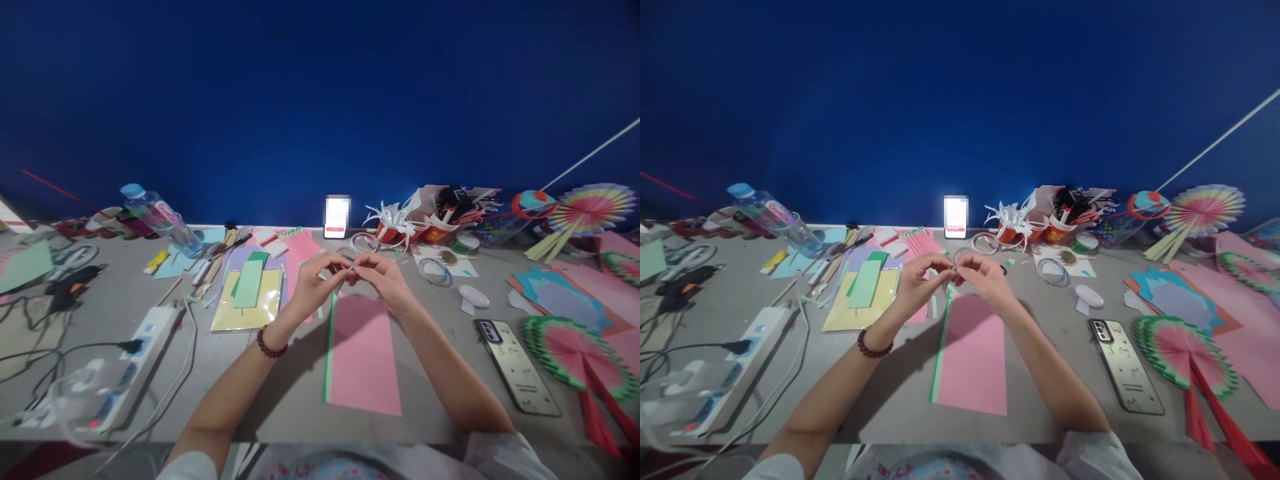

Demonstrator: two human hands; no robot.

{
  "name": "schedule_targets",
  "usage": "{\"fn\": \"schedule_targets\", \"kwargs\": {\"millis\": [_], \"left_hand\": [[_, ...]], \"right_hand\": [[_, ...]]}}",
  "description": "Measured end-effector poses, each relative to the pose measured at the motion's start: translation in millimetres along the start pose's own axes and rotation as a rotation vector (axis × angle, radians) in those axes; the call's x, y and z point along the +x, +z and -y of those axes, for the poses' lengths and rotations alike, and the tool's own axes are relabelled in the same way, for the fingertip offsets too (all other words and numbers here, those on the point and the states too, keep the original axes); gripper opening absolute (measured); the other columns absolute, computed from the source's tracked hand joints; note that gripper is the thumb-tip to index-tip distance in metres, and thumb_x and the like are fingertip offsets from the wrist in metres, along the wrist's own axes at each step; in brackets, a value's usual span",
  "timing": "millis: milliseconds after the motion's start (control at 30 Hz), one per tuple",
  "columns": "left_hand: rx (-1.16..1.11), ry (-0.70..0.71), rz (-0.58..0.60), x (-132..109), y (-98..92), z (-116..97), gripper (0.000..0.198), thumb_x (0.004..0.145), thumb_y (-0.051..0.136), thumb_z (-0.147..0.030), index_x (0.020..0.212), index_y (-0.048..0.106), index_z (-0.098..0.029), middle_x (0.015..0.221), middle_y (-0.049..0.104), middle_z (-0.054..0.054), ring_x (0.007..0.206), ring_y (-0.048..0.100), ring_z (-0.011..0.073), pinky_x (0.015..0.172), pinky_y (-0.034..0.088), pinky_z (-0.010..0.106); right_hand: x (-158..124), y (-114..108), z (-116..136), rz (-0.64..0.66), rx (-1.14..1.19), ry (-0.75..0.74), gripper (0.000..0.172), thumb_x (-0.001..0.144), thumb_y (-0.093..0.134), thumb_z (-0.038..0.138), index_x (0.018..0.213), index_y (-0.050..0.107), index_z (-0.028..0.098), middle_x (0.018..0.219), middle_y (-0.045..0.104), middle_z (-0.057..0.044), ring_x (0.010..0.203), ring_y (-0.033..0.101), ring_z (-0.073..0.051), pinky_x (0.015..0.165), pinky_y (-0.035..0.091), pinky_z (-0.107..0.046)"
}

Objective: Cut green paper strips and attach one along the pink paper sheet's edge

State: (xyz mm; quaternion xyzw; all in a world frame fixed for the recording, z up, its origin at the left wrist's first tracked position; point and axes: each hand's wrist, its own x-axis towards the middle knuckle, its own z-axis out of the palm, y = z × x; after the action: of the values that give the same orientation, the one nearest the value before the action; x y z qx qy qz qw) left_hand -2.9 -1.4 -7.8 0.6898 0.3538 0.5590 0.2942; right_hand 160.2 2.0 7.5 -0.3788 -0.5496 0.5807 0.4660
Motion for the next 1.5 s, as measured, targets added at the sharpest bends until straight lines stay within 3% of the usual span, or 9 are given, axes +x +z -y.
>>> {"fn": "schedule_targets", "kwargs": {"millis": [600, 800, 1033, 1500], "left_hand": [[0.116, 0.118, 0.038, 2.0, -4.1, -5.9, 0.012, 0.083, 0.066, -0.031, 0.085, 0.067, -0.02, 0.076, 0.069, 0.003, 0.068, 0.063, 0.0131, 0.065, 0.052, 0.026], [0.178, 0.179, -0.062, 1.8, -3.9, -2.6, 0.014, 0.081, 0.069, -0.03, 0.087, 0.064, -0.019, 0.081, 0.065, 0.004, 0.071, 0.06, 0.0127, 0.064, 0.051, 0.025], [0.288, 0.286, -0.118, -0.1, -1.8, 2.5, 0.007, 0.083, 0.066, -0.024, 0.088, 0.069, -0.02, 0.083, 0.068, 0.005, 0.08, 0.062, 0.016, 0.072, 0.052, 0.03], [0.286, 0.295, -0.108, -0.1, 0.7, -8.1, 0.007, 0.085, 0.062, -0.02, 0.081, 0.068, -0.018, 0.078, 0.069, 0.004, 0.075, 0.062, 0.0149, 0.068, 0.051, 0.028]], "right_hand": [[-1.3, -1.5, 2.1, -0.027, -0.094, -0.021, 0.026, 0.069, 0.073, 0.043, 0.069, 0.063, 0.019, 0.062, 0.063, 0.0, 0.059, 0.06, -0.013, 0.062, 0.053, -0.028], [-0.3, 0.1, -2.0, -0.07, -0.1, -0.034, 0.022, 0.069, 0.072, 0.039, 0.068, 0.062, 0.019, 0.059, 0.061, 0.001, 0.057, 0.058, -0.012, 0.059, 0.05, -0.027], [-2.0, 1.9, -6.6, -0.119, -0.173, -0.143, 0.013, 0.076, 0.065, 0.031, 0.073, 0.061, 0.019, 0.064, 0.06, 0.001, 0.06, 0.058, -0.012, 0.061, 0.049, -0.027], [-11.4, 9.0, -2.5, -0.23, -0.567, -0.419, 0.006, 0.08, 0.057, 0.018, 0.077, 0.062, 0.019, 0.073, 0.065, -0.001, 0.065, 0.058, -0.013, 0.066, 0.049, -0.028]]}}
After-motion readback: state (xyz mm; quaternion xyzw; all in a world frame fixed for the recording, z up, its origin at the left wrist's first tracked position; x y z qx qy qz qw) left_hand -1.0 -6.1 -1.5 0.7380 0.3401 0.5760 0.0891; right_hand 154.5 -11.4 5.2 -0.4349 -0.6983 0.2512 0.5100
